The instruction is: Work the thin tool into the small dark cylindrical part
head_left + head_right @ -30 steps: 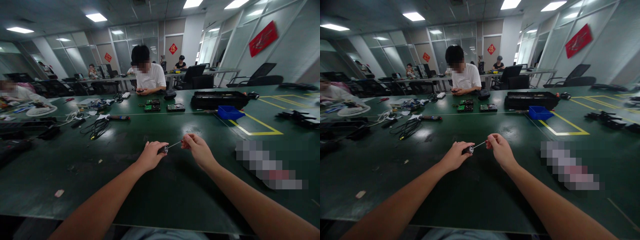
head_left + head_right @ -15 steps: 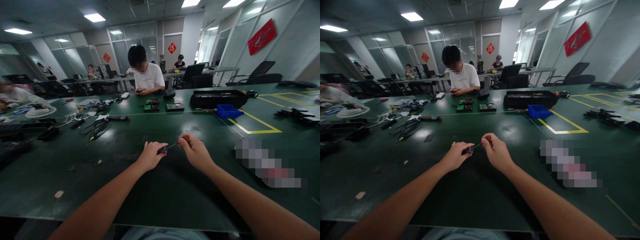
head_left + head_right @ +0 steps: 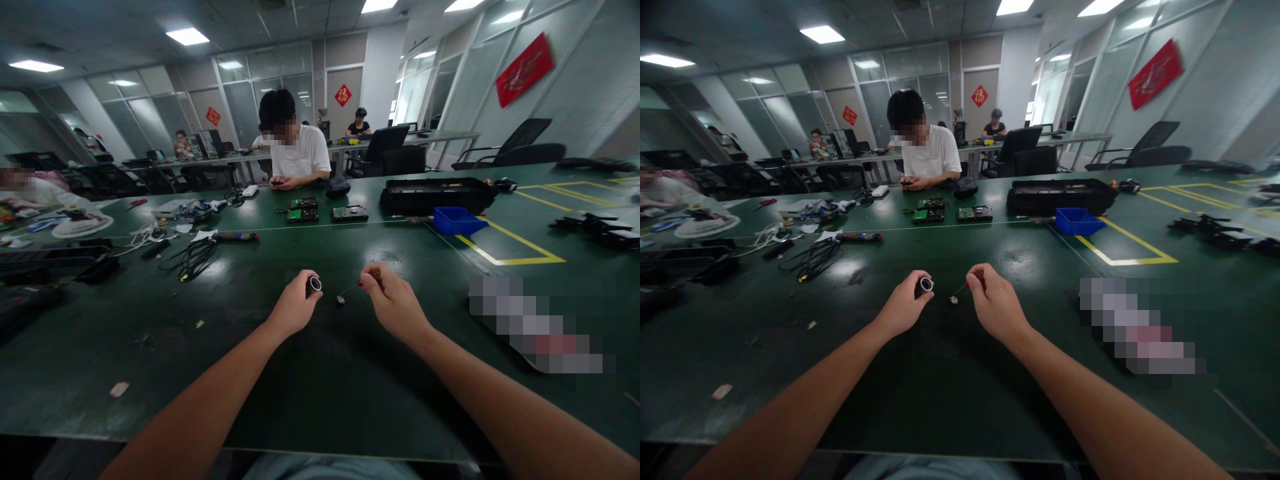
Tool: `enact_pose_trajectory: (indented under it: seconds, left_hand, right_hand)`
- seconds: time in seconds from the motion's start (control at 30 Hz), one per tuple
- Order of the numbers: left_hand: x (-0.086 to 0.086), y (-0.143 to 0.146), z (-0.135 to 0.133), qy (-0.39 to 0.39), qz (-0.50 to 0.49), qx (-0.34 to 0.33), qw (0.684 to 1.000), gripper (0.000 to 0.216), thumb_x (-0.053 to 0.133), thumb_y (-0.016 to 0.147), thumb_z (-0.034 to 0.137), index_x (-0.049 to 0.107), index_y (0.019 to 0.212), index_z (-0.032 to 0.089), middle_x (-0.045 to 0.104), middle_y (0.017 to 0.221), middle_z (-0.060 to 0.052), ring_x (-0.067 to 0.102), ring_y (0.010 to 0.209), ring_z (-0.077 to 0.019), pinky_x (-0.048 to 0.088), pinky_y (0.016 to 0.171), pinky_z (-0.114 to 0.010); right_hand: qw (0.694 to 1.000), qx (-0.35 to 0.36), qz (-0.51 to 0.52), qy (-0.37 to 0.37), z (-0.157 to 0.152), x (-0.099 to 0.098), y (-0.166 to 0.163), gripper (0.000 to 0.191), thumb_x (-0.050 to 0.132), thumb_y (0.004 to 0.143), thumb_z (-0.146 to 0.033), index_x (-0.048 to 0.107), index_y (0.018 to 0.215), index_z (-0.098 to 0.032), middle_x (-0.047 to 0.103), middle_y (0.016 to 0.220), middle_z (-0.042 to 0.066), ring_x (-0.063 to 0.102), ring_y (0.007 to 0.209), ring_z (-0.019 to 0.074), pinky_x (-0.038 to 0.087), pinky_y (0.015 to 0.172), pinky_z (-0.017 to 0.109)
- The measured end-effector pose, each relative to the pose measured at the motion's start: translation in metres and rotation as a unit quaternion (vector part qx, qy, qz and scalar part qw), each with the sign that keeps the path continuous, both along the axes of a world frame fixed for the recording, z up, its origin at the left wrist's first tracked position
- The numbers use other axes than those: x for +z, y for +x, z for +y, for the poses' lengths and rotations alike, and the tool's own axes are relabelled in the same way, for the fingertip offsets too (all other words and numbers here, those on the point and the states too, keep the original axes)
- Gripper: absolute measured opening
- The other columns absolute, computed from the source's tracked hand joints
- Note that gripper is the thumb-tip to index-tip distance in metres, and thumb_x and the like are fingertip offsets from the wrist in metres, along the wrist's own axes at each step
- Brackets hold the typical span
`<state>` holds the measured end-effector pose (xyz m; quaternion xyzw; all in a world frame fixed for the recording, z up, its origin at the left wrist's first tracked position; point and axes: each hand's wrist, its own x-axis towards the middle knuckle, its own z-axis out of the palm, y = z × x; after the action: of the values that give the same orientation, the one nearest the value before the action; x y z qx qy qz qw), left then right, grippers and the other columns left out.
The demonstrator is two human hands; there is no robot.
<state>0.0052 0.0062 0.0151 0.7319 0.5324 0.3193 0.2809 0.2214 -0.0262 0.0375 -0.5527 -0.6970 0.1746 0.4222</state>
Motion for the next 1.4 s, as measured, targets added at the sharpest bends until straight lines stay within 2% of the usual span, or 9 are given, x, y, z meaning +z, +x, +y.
enact_pose_trajectory:
  seconds: [0.2, 0.3, 0.4, 0.7, 0.93, 1.03, 1.17, 1.3, 1.4]
  left_hand:
    - [0.016, -0.001, -0.002, -0.017, -0.001, 0.018, 1.0, 0.028, 0.061, 0.087, 0.03, 0.055, 0.113, 0.02, 0.064, 0.102, -0.005, 0.06, 0.09, -0.0192, 0.047, 0.08, -0.032]
    - [0.024, 0.002, -0.004, -0.007, 0.025, -0.008, 1.0, 0.027, 0.063, 0.085, 0.044, 0.061, 0.096, 0.02, 0.066, 0.09, -0.003, 0.06, 0.08, -0.0184, 0.046, 0.072, -0.03]
    - [0.028, 0.009, -0.005, -0.015, 0.049, -0.054, 0.997, 0.02, 0.058, 0.089, 0.039, 0.066, 0.09, 0.021, 0.067, 0.087, -0.002, 0.061, 0.078, -0.0176, 0.046, 0.07, -0.029]
    - [0.008, 0.036, 0.009, 0.002, 0.261, -0.11, 0.959, 0.035, 0.057, 0.088, 0.039, 0.069, 0.119, 0.029, 0.07, 0.109, -0.008, 0.064, 0.099, -0.0295, 0.053, 0.085, -0.041]
    - [0.004, 0.04, 0.021, 0.02, 0.261, -0.107, 0.959, 0.025, 0.053, 0.088, 0.032, 0.074, 0.099, 0.025, 0.071, 0.095, -0.008, 0.065, 0.087, -0.0252, 0.053, 0.081, -0.037]
    - [0.012, 0.023, 0.028, -0.043, 0.196, -0.106, 0.974, 0.024, 0.055, 0.087, 0.033, 0.074, 0.098, 0.023, 0.071, 0.093, -0.007, 0.065, 0.074, -0.0195, 0.051, 0.071, -0.03]
    - [0.028, -0.022, 0.041, -0.219, -0.051, -0.042, 0.973, 0.023, 0.057, 0.086, 0.032, 0.068, 0.1, 0.017, 0.068, 0.089, -0.007, 0.054, 0.051, -0.0092, 0.036, 0.045, -0.019]
    - [0.045, -0.095, 0.048, -0.282, -0.341, 0.118, 0.889, 0.012, 0.058, 0.085, 0.024, 0.06, 0.092, 0.015, 0.055, 0.073, -0.001, 0.044, 0.047, -0.0067, 0.018, 0.036, -0.015]
    - [0.058, -0.156, 0.042, -0.245, -0.401, 0.191, 0.862, 0.011, 0.058, 0.089, 0.025, 0.054, 0.087, 0.014, 0.052, 0.068, 0.003, 0.039, 0.047, -0.005, 0.021, 0.04, -0.012]
  right_hand:
    - [1.0, -0.007, 0.028, 0.006, 0.0, 0.001, 0.003, 0.018, 0.043, 0.098, -0.037, 0.056, 0.096, -0.024, 0.069, 0.089, 0.006, 0.065, 0.083, 0.0238, 0.048, 0.074, 0.038]
    - [0.999, -0.021, 0.033, 0.021, 0.0, 0.002, 0.005, 0.019, 0.044, 0.097, -0.038, 0.057, 0.097, -0.024, 0.069, 0.089, 0.007, 0.065, 0.082, 0.024, 0.047, 0.073, 0.038]
    - [0.999, -0.031, 0.032, 0.03, -0.001, 0.004, 0.007, 0.02, 0.044, 0.098, -0.038, 0.057, 0.098, -0.023, 0.07, 0.09, 0.007, 0.065, 0.082, 0.024, 0.046, 0.072, 0.037]
    - [0.998, -0.043, 0.031, 0.036, 0.0, 0.005, 0.008, 0.02, 0.044, 0.098, -0.039, 0.058, 0.098, -0.024, 0.071, 0.091, 0.007, 0.066, 0.083, 0.025, 0.046, 0.071, 0.037]
    - [0.998, -0.043, 0.031, 0.04, 0.001, 0.004, 0.009, 0.02, 0.044, 0.098, -0.039, 0.058, 0.098, -0.024, 0.07, 0.089, 0.007, 0.066, 0.082, 0.025, 0.046, 0.071, 0.038]
    - [0.998, -0.039, 0.035, 0.035, 0.0, 0.005, 0.009, 0.02, 0.044, 0.098, -0.038, 0.057, 0.098, -0.024, 0.07, 0.09, 0.007, 0.066, 0.083, 0.0245, 0.046, 0.071, 0.037]
    - [0.998, -0.035, 0.037, 0.031, 0.0, 0.006, 0.009, 0.02, 0.044, 0.098, -0.038, 0.058, 0.098, -0.024, 0.07, 0.091, 0.007, 0.066, 0.084, 0.0247, 0.046, 0.071, 0.037]
    - [0.998, -0.035, 0.035, 0.028, 0.0, 0.004, 0.009, 0.021, 0.044, 0.098, -0.039, 0.058, 0.098, -0.024, 0.07, 0.09, 0.007, 0.065, 0.083, 0.0244, 0.046, 0.07, 0.037]
    - [0.999, -0.02, 0.036, 0.019, 0.001, 0.002, 0.008, 0.021, 0.043, 0.098, -0.039, 0.058, 0.098, -0.024, 0.07, 0.09, 0.006, 0.065, 0.082, 0.0239, 0.046, 0.069, 0.036]
